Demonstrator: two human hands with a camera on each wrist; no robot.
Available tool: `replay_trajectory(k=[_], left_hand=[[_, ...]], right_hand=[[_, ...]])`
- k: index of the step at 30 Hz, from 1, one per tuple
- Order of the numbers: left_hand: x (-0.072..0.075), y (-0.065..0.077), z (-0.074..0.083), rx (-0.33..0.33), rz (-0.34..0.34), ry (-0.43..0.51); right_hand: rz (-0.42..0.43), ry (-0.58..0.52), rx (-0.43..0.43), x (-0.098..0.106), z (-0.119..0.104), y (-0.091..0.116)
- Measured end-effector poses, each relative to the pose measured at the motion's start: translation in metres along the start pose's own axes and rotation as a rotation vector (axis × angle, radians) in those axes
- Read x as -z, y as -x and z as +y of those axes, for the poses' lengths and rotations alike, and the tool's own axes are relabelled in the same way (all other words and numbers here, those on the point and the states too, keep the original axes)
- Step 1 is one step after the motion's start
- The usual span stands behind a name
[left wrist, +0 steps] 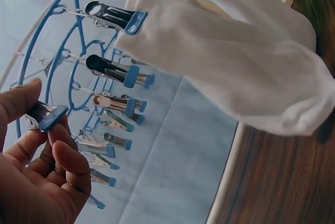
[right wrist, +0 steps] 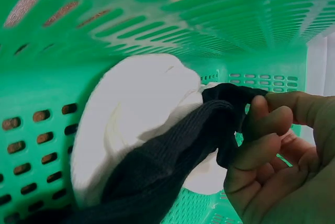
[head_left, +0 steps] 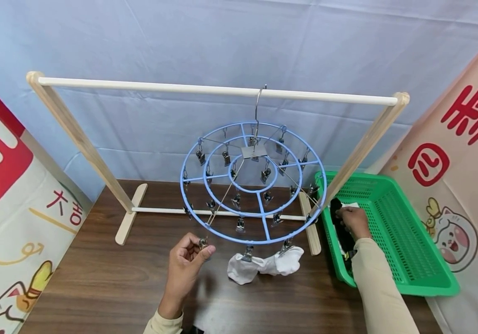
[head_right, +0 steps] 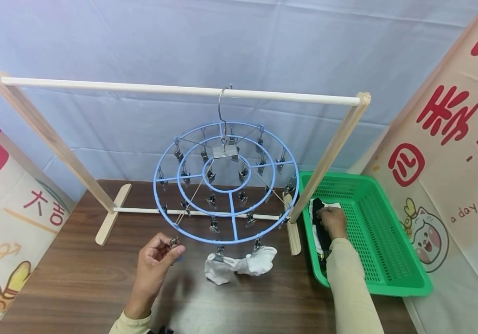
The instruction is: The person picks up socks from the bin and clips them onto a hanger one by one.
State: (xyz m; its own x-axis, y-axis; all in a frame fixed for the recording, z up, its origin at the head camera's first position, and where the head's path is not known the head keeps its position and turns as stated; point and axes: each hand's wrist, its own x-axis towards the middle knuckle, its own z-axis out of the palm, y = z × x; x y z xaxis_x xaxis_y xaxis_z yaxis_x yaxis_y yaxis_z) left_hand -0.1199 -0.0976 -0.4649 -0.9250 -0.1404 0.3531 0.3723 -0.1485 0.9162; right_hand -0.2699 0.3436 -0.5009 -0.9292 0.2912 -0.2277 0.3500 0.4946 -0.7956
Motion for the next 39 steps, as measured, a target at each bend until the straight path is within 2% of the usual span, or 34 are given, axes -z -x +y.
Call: replay_trajectory(k=[4,8,12,18,23,26,30,34,37,39], left_hand=[[0.001,0.001,0.003,0.001,-0.021,-0.009],[0.002,0.001,0.005,-0.006,-0.045,-0.003],[0.003,0.002,0.004,-0.006,-0.064,0.004],[0.003,0.002,0.003,0.030,-0.082,0.017],[0.004,0.003,0.002,0.020,-0.099,0.017],[0.004,0.003,0.003,0.004,-0.109,0.025],[0.003,0.003,0.004,-0.037,-0.110,0.043],[0.003,0.004,0.004,-0.005,-0.106,0.030],[0.004,0.004,0.004,0.031,-0.106,0.017],[0.005,0.003,0.004,0.037,-0.111,0.009]], right_hand=[[0.015,-0.001,-0.006,0.000,0.000,0.001],[0.031,-0.035,-0.060,-0.001,-0.001,0.001],[0.056,-0.133,-0.103,-0.002,-0.002,-0.001],[0.141,-0.325,-0.121,0.001,-0.005,-0.002],[0.217,-0.451,-0.067,0.001,-0.005,-0.001],[0.245,-0.517,0.034,-0.003,0.006,-0.009],[0.248,-0.461,0.137,-0.007,0.010,-0.011],[0.256,-0.417,0.158,-0.007,-0.003,0.002],[0.283,-0.458,0.140,-0.006,-0.005,0.003],[0.309,-0.448,0.141,-0.005,-0.005,0.003]])
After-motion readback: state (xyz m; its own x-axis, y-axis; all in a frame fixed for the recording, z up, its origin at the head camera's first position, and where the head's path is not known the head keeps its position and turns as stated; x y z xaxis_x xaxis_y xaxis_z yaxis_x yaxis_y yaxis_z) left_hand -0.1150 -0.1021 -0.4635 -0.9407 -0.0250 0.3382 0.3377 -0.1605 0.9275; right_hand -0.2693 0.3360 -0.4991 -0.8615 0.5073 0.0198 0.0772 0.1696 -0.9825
